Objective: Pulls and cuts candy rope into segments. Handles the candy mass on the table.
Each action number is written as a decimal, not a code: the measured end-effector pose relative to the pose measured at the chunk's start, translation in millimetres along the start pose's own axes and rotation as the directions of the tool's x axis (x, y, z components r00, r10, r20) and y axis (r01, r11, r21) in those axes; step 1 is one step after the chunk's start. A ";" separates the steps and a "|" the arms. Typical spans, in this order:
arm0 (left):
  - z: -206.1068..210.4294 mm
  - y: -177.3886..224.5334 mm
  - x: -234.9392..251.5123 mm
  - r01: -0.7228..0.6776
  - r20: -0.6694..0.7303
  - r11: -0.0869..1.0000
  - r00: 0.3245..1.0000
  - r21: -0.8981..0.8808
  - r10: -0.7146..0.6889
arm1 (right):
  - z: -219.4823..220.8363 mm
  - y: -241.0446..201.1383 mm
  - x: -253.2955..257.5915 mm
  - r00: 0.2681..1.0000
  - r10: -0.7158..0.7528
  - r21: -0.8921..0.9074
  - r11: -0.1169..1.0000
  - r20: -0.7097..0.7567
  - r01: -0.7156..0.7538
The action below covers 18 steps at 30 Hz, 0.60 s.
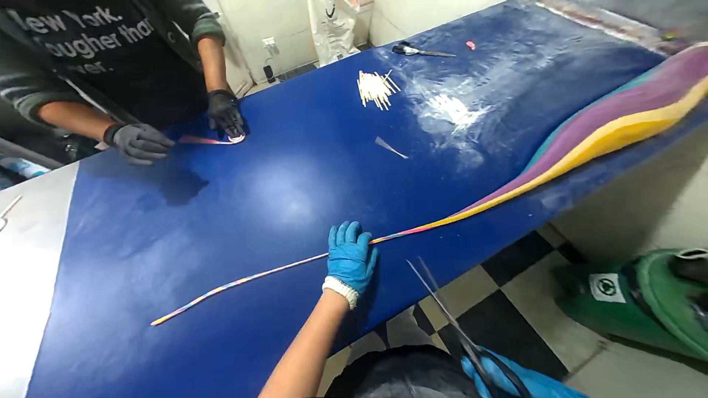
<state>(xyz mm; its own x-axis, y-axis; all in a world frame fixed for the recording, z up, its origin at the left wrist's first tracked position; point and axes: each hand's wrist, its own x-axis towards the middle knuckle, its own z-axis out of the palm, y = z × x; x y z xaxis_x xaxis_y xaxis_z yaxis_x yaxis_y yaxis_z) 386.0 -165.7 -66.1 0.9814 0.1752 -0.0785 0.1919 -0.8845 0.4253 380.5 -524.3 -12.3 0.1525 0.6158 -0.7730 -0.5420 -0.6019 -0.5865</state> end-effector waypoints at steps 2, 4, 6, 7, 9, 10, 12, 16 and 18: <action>0.8 9.3 7.6 0.014 -0.012 1.000 1.000 0.012 -0.014 | 11.6 -26.4 39.0 0.997 -0.058 -0.025 0.998 -0.044 0.057; -5.1 9.5 9.5 0.044 0.007 0.998 0.999 0.048 -0.044 | 20.1 -44.2 76.5 0.989 -0.075 -0.095 0.994 -0.130 0.062; -6.6 5.9 5.5 0.076 -0.028 0.993 0.997 0.088 -0.074 | 19.3 -54.4 88.5 0.986 -0.074 -0.161 0.986 -0.148 0.049; -6.3 4.5 4.2 0.095 -0.073 0.990 0.993 0.103 -0.088 | 11.0 -62.3 85.8 0.986 -0.086 -0.247 0.968 -0.145 0.048; -3.9 8.9 3.3 0.145 -0.159 0.984 0.979 0.108 -0.127 | -21.0 -103.3 69.0 0.979 -0.118 -0.632 0.775 -0.169 -0.016; -1.5 15.1 2.9 0.178 -0.185 0.979 0.970 0.104 -0.157 | -35.5 -136.9 56.2 0.971 -0.128 -0.798 0.596 -0.201 -0.087; 9.0 35.0 5.7 0.231 -0.284 0.967 0.939 0.104 -0.194 | -57.7 -199.7 41.3 0.945 -0.187 -0.925 0.322 -0.270 -0.201; 35.4 95.8 41.0 0.325 -0.490 0.942 0.837 0.087 -0.243 | -122.2 -264.0 94.3 0.835 -0.523 -0.984 0.042 -0.172 -0.176; 40.4 131.8 69.3 0.335 -0.421 0.939 0.864 0.070 -0.277 | -173.9 -279.9 122.3 0.803 -0.596 -0.989 -0.106 -0.017 -0.100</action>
<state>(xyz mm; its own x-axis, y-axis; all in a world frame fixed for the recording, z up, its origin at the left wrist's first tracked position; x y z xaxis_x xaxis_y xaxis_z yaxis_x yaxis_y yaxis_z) 479.6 -287.6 -52.0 0.7926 0.5782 0.1937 0.5098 -0.8026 0.3098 694.5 -368.9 15.2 0.4596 0.8445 -0.2748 0.8599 -0.5006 -0.1000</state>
